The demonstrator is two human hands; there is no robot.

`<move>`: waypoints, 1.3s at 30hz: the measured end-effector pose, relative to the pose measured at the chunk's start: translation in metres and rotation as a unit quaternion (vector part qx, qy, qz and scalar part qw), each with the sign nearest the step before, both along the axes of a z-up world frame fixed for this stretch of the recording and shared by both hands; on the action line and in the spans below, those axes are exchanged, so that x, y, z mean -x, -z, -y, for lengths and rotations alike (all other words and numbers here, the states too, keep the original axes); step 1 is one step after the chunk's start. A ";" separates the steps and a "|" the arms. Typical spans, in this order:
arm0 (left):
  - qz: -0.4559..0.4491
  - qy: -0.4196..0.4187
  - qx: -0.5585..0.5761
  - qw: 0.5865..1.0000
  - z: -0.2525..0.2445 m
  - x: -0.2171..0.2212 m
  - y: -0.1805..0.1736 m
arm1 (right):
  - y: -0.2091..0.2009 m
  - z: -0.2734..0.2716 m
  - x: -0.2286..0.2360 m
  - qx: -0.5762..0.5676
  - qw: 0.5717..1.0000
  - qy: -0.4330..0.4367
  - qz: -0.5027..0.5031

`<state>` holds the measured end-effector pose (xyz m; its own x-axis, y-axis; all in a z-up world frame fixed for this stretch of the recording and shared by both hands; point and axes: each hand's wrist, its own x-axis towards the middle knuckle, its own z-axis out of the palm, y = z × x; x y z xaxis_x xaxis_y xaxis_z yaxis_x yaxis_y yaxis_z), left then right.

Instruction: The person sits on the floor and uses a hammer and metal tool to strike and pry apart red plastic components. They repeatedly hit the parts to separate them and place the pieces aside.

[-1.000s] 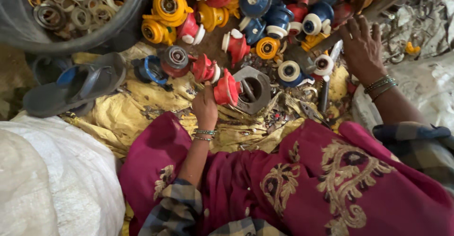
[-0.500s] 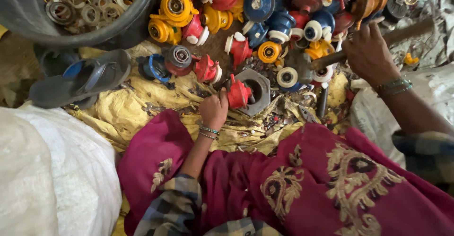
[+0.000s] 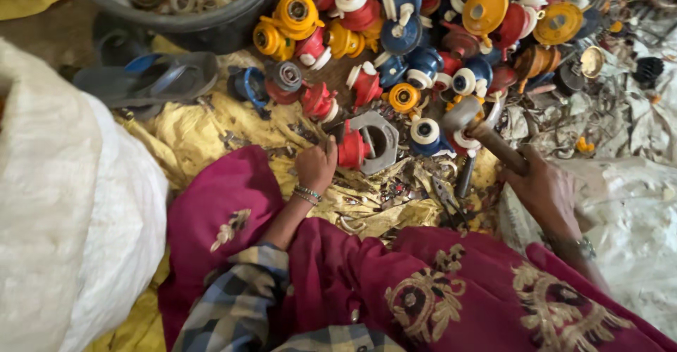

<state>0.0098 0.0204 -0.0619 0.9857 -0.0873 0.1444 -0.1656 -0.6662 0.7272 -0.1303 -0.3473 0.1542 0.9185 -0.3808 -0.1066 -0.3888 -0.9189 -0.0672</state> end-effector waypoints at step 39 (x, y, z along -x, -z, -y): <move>0.009 -0.109 -0.039 0.993 0.022 0.019 -0.011 | 0.030 -0.107 0.023 -0.478 0.821 -0.085 0.300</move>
